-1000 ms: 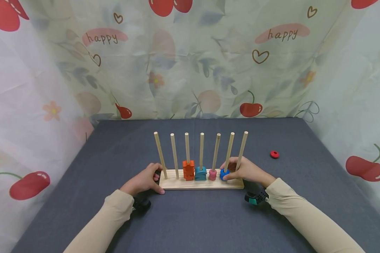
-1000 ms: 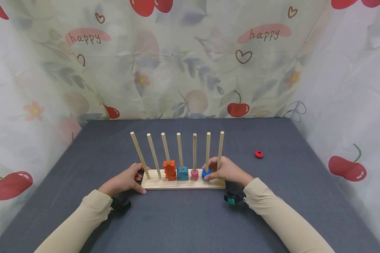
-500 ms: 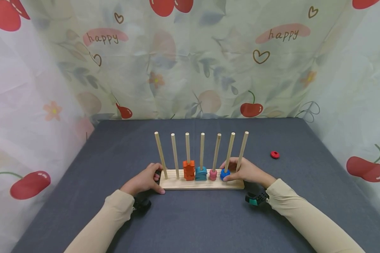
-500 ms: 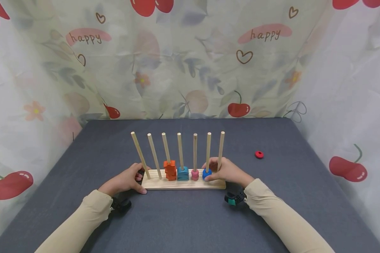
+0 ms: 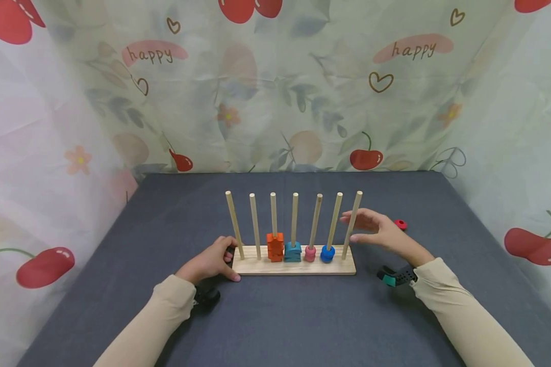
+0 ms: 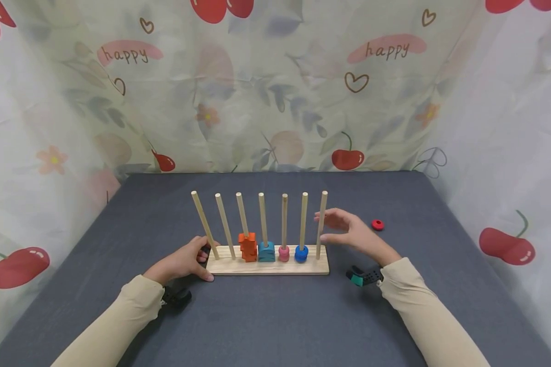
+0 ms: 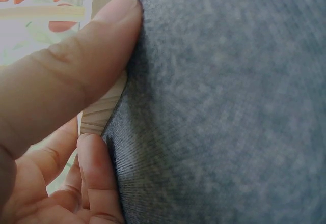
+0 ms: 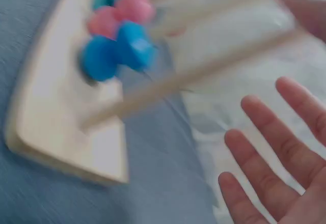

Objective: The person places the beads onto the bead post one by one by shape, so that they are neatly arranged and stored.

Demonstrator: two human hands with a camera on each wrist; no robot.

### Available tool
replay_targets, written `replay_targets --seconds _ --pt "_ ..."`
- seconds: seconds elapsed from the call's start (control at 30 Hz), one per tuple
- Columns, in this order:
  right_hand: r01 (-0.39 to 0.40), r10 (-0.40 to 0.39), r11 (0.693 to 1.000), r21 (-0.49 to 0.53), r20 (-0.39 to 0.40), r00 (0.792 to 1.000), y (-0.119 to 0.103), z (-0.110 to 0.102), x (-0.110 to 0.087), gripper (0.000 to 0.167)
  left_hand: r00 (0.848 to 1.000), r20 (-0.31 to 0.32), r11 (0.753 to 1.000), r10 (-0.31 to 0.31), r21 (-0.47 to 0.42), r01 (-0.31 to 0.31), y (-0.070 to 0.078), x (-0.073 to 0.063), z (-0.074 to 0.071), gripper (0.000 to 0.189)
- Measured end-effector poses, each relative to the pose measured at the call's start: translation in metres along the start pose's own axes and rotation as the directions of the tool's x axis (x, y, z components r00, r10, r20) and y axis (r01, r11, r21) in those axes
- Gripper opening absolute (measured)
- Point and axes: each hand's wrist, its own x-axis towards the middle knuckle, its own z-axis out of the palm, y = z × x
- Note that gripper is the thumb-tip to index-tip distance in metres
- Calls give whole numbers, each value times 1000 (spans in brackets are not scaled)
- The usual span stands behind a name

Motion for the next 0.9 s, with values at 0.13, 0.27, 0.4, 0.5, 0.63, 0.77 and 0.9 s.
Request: replay_targets --seconds 0.13,0.27,0.4,0.5,0.63,0.77,0.9 --pt "23 -24 1000 -10 -120 992 -1 -24 -11 48 1000 2 1000 0 -3 0 0 0 0 75" --pt "-38 15 997 -69 -302 953 10 -43 -18 50 1000 3 1000 -11 -6 11 2 -1 0 76" --pt "-173 116 980 -99 -425 898 27 -59 -24 58 1000 2 1000 -12 5 12 3 -2 0 77" --pt "-263 191 958 -115 -430 882 39 -68 -27 70 1000 4 1000 -5 13 5 2 -2 -1 77" --pt "-347 278 929 -127 -378 883 51 -76 -29 81 1000 4 1000 -5 10 5 2 -2 -1 77" --pt "-413 348 895 -171 -313 884 62 -80 -27 82 1000 7 1000 -8 12 7 2 -2 -1 76" --pt "-448 385 871 -203 -286 877 72 -82 -25 77 1000 7 1000 -6 13 6 2 -1 -1 76"
